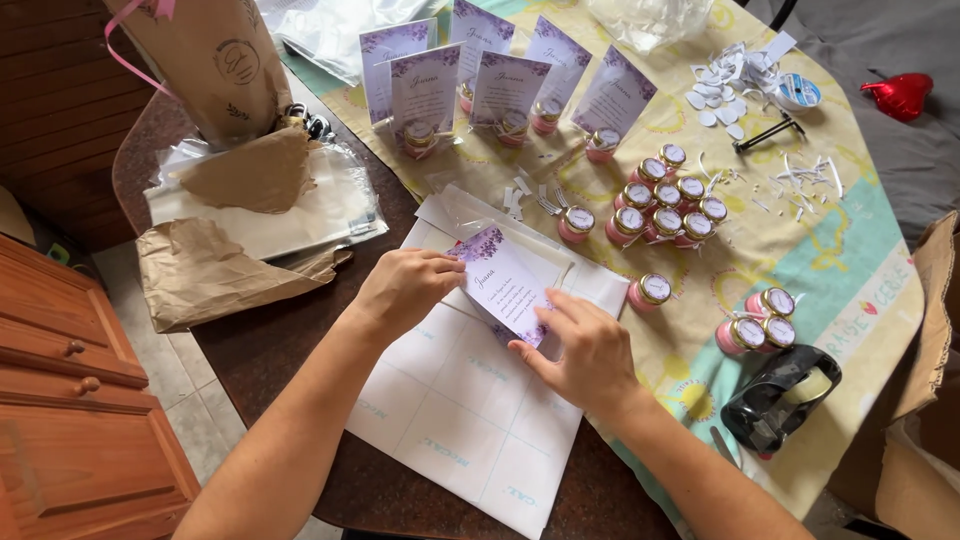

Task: The person packages small jars into clear plastic bags along with decorative cards, uses scissors to cut small pieces of adhesive or tape, and ties the bags closed with white ribbons.

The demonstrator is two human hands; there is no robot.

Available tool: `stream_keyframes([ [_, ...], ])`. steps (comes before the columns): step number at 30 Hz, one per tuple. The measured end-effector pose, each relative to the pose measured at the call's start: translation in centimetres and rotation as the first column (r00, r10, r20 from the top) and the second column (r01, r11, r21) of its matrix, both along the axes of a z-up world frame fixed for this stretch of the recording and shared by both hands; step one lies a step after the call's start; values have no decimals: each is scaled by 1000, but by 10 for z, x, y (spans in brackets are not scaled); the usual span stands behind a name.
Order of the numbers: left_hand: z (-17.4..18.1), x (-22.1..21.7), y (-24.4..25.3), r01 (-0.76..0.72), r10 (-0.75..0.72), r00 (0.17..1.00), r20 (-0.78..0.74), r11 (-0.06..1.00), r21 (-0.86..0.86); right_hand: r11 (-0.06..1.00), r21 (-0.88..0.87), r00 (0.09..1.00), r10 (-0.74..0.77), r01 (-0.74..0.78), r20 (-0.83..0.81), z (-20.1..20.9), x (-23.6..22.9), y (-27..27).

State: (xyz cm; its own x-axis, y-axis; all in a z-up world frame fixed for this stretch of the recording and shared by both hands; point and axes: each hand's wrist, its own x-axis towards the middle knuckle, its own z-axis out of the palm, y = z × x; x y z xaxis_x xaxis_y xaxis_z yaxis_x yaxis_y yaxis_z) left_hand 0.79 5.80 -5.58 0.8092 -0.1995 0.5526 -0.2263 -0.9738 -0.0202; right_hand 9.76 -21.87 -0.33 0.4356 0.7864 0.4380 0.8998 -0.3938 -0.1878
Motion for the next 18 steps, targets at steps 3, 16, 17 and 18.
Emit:
stream_keyframes([
  [3, 0, 0, -3, -13, 12, 1000, -16, 999, -34, 991, 85, 994, 107, -108, 16, -6, -7, 2],
  [16, 55, -15, 3, -4, 99, 983, 154, 852, -524, 912, 387, 960, -22, 134, -280, 40, 12, -19],
  [17, 51, -14, 3, -42, 127, 983, 134, 861, -507, 919, 340, 820, 33, 200, -571, 45, 8, -27],
  [18, 47, -13, 3, -80, 155, 981, 116, 869, -488, 929, 275, 592, 80, 247, -802, 50, 4, -34],
])
